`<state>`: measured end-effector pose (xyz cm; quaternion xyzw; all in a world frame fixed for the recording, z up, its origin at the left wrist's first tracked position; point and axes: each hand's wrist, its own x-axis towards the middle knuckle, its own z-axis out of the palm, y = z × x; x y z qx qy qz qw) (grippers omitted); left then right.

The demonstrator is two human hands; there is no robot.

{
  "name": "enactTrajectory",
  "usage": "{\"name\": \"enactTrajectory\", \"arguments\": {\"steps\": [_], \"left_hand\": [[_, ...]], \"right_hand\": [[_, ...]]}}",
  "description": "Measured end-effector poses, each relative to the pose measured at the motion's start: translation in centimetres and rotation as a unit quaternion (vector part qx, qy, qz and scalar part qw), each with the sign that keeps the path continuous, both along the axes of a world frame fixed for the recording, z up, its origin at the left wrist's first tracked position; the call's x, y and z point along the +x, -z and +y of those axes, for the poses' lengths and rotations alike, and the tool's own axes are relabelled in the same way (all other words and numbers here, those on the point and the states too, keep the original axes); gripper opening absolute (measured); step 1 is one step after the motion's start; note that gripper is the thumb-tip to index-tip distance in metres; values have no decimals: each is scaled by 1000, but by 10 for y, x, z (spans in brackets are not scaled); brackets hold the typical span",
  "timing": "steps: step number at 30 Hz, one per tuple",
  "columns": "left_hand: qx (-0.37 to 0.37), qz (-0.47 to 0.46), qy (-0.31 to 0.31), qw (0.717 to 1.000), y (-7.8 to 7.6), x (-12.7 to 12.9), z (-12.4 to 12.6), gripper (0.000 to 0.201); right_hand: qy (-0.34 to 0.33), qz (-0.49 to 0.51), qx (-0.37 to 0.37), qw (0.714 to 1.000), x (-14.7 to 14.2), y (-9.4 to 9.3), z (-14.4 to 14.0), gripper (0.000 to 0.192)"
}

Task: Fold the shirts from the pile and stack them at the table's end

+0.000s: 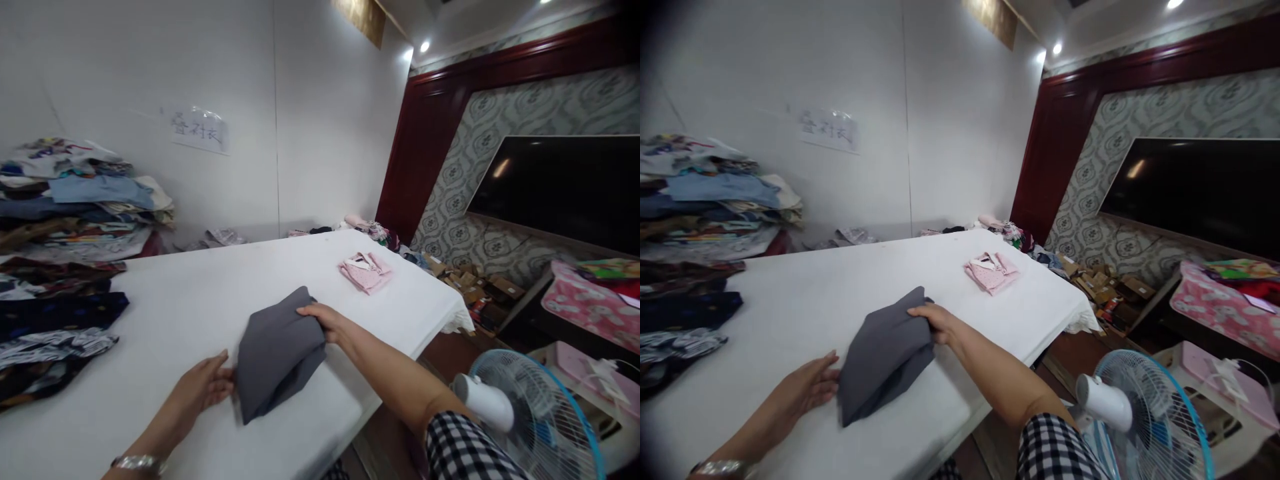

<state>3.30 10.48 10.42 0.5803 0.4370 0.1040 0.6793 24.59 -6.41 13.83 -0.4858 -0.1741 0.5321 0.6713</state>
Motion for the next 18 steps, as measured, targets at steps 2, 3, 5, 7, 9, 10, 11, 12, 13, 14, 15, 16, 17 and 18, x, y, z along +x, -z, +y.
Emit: {"name": "enactTrajectory", "arguments": {"steps": [2,3,5,7,9,10,11,12,13,14,15,16,17,18], "left_hand": [[-21,12,-7,1000,3,1,1,65],[-15,18,-4,1000,4,1,1,64],[-2,27,4,1000,5,1,2,60],[4,34,9,999,6,1,3,56],[4,47,5,999,9,2,5,54],[5,55,-3,998,12,3,6,53],[5,65,-12,998,14,4,8,52],[2,74,-18,997,17,5,11,52],[-3,85,-24,996,20,6,13,51],[-9,95,-27,995,22,8,16,51],[-15,104,-31,994,24,9,18,50],[-23,112,-31,993,25,10,19,49],[-24,117,-34,992,25,12,20,47],[-20,121,-37,992,25,13,20,45]], "right_hand": [[39,-16,20,999,15,-10,-10,38],[65,-27,31,997,25,-15,-14,38],[122,-51,48,990,48,-27,-23,37],[178,-76,70,979,76,-40,-31,37],[239,-102,95,961,110,-54,-39,37],[270,-116,109,950,129,-61,-43,37],[303,-132,124,936,148,-67,-48,37],[336,-146,134,921,168,-70,-53,36],[370,-158,138,905,186,-70,-58,35],[406,-164,124,890,204,-67,-64,34],[442,-162,93,877,220,-61,-70,34],[474,-154,48,866,233,-51,-75,33],[499,-140,-4,855,244,-38,-81,33],[512,-124,-53,848,252,-24,-86,33]]}}
